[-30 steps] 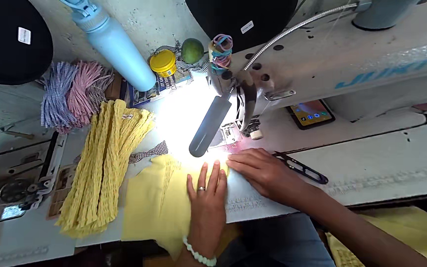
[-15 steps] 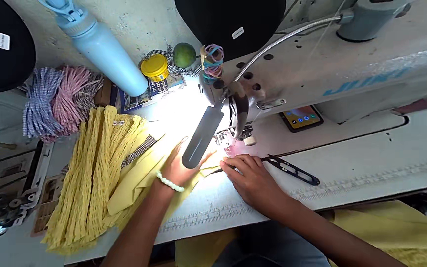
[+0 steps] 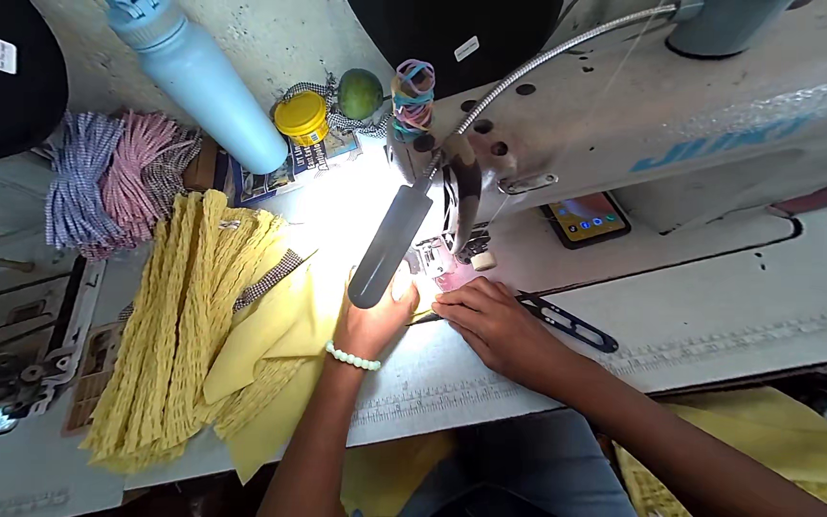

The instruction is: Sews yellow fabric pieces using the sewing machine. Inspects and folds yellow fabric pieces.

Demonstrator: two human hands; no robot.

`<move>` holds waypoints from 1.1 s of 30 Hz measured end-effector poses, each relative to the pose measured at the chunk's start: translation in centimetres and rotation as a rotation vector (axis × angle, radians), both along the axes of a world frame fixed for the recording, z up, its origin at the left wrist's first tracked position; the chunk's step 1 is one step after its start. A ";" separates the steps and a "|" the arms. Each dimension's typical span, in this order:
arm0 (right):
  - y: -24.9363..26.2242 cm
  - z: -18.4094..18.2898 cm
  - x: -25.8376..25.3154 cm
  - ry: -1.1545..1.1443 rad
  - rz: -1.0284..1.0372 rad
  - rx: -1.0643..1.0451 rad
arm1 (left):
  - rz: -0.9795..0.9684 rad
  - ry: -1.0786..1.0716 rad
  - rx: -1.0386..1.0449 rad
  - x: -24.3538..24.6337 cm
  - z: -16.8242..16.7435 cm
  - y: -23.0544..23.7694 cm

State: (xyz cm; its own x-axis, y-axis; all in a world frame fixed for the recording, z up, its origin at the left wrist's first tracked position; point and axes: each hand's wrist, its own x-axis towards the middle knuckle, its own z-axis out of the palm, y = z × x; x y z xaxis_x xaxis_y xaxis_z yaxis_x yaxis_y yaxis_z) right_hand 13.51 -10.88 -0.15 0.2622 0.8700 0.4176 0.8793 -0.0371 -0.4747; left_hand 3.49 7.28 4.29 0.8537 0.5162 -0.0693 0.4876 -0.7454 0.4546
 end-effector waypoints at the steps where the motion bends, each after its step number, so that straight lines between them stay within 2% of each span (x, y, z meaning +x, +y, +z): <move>1: 0.0 0.1 0.2 0.014 0.006 -0.005 | 0.006 -0.053 0.052 -0.1 -0.3 -0.4; 5: 0.3 0.5 1.1 0.040 0.057 -0.031 | 0.071 -0.211 0.382 -0.9 -1.9 -3.1; 7: 0.2 0.6 1.2 0.042 0.075 -0.042 | 0.081 -0.255 0.455 -1.3 -2.8 -3.7; 10: 0.0 0.7 0.8 0.034 0.069 -0.053 | 0.033 -0.296 0.259 -1.3 -3.1 -2.4; 13: 0.2 0.3 -0.2 0.005 0.001 -0.030 | 0.031 -0.176 -0.046 -1.0 -2.4 0.6; 15: 0.6 0.0 -0.8 -0.025 -0.049 -0.014 | 0.024 -0.131 -0.153 -0.6 -2.6 2.5; 18: 1.0 -0.4 -1.3 -0.058 -0.119 0.005 | -0.051 -0.163 -0.027 0.1 -3.0 2.5; 23: 0.9 -0.3 -1.6 -0.068 -0.158 -0.002 | -0.241 -0.384 0.391 -0.5 -3.2 -1.1; 28: 0.8 -0.2 -1.4 -0.056 -0.139 -0.011 | -0.304 -0.403 0.328 -2.3 -3.9 -1.5; 33: 1.1 0.0 -0.5 -0.029 -0.140 -0.037 | -0.304 -0.340 0.240 -1.5 -3.6 -0.9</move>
State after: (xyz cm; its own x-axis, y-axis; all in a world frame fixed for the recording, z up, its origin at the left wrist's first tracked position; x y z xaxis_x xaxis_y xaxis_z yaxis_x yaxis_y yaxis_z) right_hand 13.06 -9.82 -0.19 0.3703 0.8406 0.3953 0.8779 -0.1775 -0.4448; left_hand 1.98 6.41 0.68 0.9213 0.2082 0.3285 0.0866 -0.9332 0.3488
